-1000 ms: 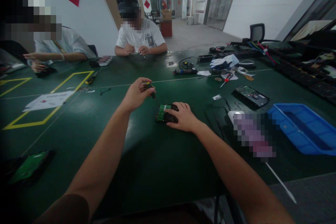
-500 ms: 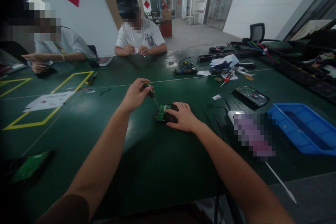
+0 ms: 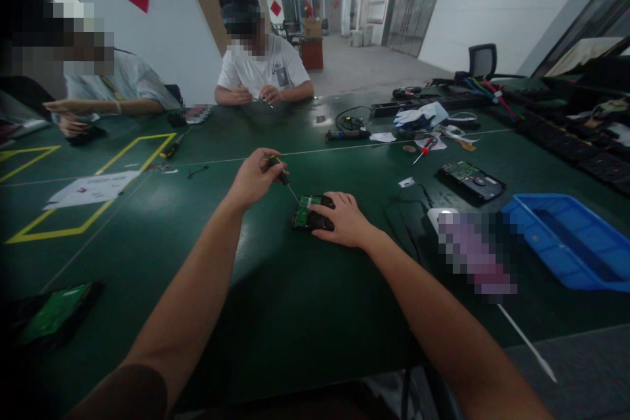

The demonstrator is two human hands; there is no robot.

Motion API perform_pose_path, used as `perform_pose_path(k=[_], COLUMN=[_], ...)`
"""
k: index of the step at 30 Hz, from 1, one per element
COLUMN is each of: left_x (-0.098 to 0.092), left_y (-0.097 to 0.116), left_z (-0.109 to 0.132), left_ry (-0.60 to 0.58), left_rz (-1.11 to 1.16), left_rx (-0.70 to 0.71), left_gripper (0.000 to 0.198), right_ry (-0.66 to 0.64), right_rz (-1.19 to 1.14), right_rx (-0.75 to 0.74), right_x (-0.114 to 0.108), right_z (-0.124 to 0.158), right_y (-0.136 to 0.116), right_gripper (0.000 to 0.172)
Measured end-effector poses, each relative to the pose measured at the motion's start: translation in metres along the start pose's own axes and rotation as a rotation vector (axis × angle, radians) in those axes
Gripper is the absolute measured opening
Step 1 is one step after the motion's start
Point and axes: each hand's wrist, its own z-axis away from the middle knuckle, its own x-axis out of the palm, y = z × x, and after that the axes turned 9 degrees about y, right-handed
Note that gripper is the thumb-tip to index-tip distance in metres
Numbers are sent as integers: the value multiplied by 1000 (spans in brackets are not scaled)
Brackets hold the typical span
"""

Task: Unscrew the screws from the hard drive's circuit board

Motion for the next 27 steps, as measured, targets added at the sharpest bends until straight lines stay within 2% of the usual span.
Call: perform_pose_path(k=[12,27], left_x=[0,0], left_y=[-6,-1], left_z=[-2,-2], left_ry=[32,40], left_rz=[-49,-43], left_rx=[16,29], left_gripper=[30,30], right_ry=[-2,15], right_rz=[3,17], right_rx=[-2,-8], right_x=[-1,3], right_z=[0,1], right_y=[0,2], right_gripper=[65,65])
